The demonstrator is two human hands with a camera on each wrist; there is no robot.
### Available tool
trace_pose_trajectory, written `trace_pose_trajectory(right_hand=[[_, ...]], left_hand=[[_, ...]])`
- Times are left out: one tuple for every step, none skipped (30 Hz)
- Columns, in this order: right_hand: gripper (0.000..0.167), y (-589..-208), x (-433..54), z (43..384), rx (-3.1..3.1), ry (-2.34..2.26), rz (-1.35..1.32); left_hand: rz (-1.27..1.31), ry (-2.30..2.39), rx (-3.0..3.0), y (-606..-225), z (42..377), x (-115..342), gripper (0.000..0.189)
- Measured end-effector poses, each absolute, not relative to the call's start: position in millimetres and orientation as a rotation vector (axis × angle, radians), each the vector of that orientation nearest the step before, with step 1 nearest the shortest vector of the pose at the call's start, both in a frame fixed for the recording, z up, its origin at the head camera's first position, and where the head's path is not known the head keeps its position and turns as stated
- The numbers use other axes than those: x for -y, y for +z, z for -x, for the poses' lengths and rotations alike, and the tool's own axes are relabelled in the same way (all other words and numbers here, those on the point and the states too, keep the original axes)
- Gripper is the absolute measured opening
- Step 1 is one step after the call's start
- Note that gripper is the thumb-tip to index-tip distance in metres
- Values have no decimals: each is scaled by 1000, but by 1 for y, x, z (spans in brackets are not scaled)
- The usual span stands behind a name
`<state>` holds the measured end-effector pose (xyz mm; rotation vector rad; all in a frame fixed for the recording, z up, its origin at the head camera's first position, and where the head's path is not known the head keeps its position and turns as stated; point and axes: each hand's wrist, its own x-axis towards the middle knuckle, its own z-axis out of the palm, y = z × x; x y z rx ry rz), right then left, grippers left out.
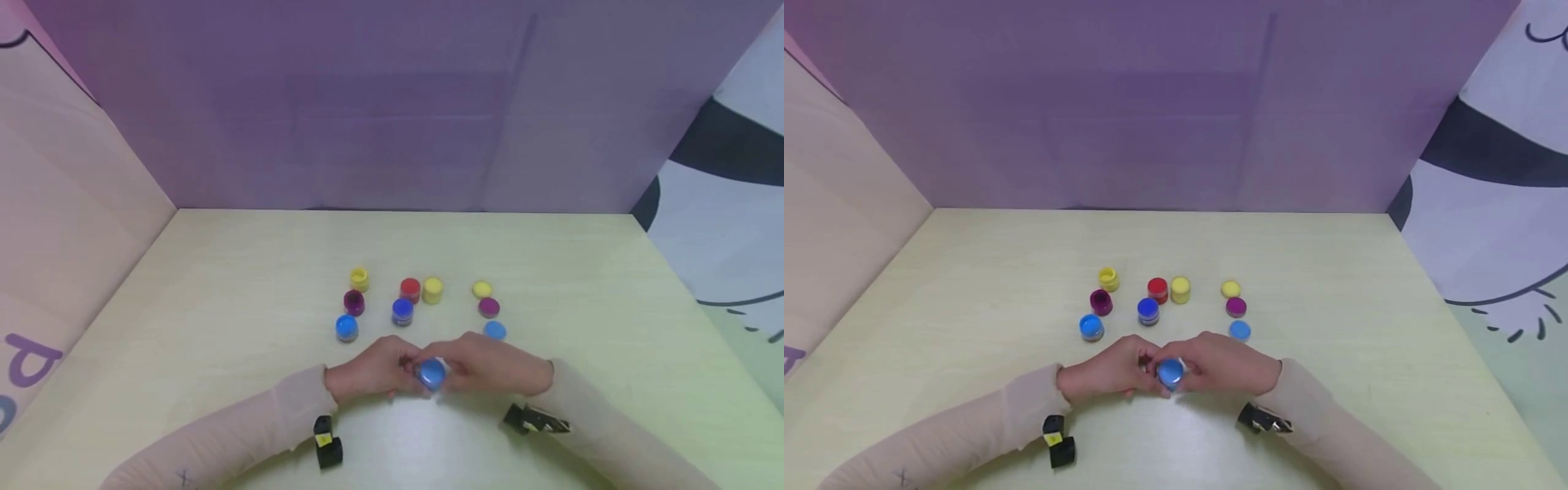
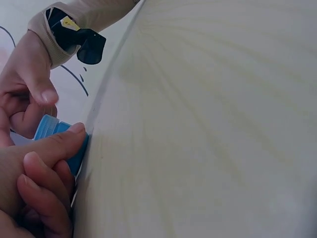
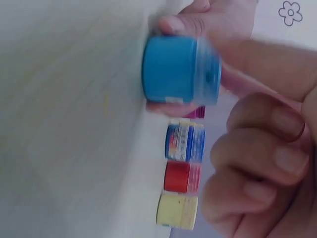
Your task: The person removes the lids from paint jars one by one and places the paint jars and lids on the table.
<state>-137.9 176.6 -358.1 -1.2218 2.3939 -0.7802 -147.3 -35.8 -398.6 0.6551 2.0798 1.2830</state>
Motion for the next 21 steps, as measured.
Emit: trace_pose_trajectory(right_hand=[[37,-358,-175,137,-2421,-781,1190],[38,-359,-174,136,-2456,-771,1146],[40,-359,-172,135,-2496,-753,1111],[41,-360,-170,134,-2537,-728,1068],[43,-360,-168,132,-2576,-706,1021],[44,-360,-167,130,-2605,-688,975],[45,-360,-165,129,-2626,-671,924],[46,-360,-164,127,-2642,-649,876],[45,-360,-163,126,-2651,-636,836],[44,-359,-162,125,-2656,-624,794],[43,-359,-162,124,-2660,-618,763],[42,-359,-161,124,-2664,-616,749],[40,-359,-161,124,-2668,-615,745],[39,-359,-160,124,-2669,-616,752],[37,-359,-160,124,-2666,-619,763],[36,-359,-160,125,-2662,-622,779],[35,-360,-161,125,-2658,-625,803],[33,-360,-161,125,-2648,-637,829],[32,-360,-162,126,-2639,-646,860],[30,-361,-163,126,-2629,-654,897],[29,-362,-165,127,-2613,-668,932]], left_hand=[[-662,1279,-2084,-399,147,36,25],[-667,1276,-2090,-398,148,36,25],[-669,1275,-2093,-398,148,36,26],[-667,1275,-2092,-398,148,36,28],[-661,1277,-2088,-398,148,36,29],[-657,1275,-2089,-398,148,35,30],[-652,1277,-2086,-399,148,35,30],[-643,1282,-2081,-399,149,35,31],[-634,1286,-2075,-399,149,35,31],[-630,1285,-2073,-398,149,35,31],[-627,1283,-2072,-398,149,34,30],[-625,1277,-2073,-399,149,34,29],[-618,1276,-2068,-399,149,34,29],[-615,1271,-2068,-399,149,34,28],[-615,1266,-2070,-399,149,35,27],[-618,1262,-2073,-399,149,35,26],[-619,1260,-2076,-400,149,35,25],[-621,1262,-2077,-400,148,35,24],[-625,1264,-2077,-400,148,35,24],[-626,1266,-2079,-400,148,35,24],[-624,1270,-2079,-400,148,36,24]])
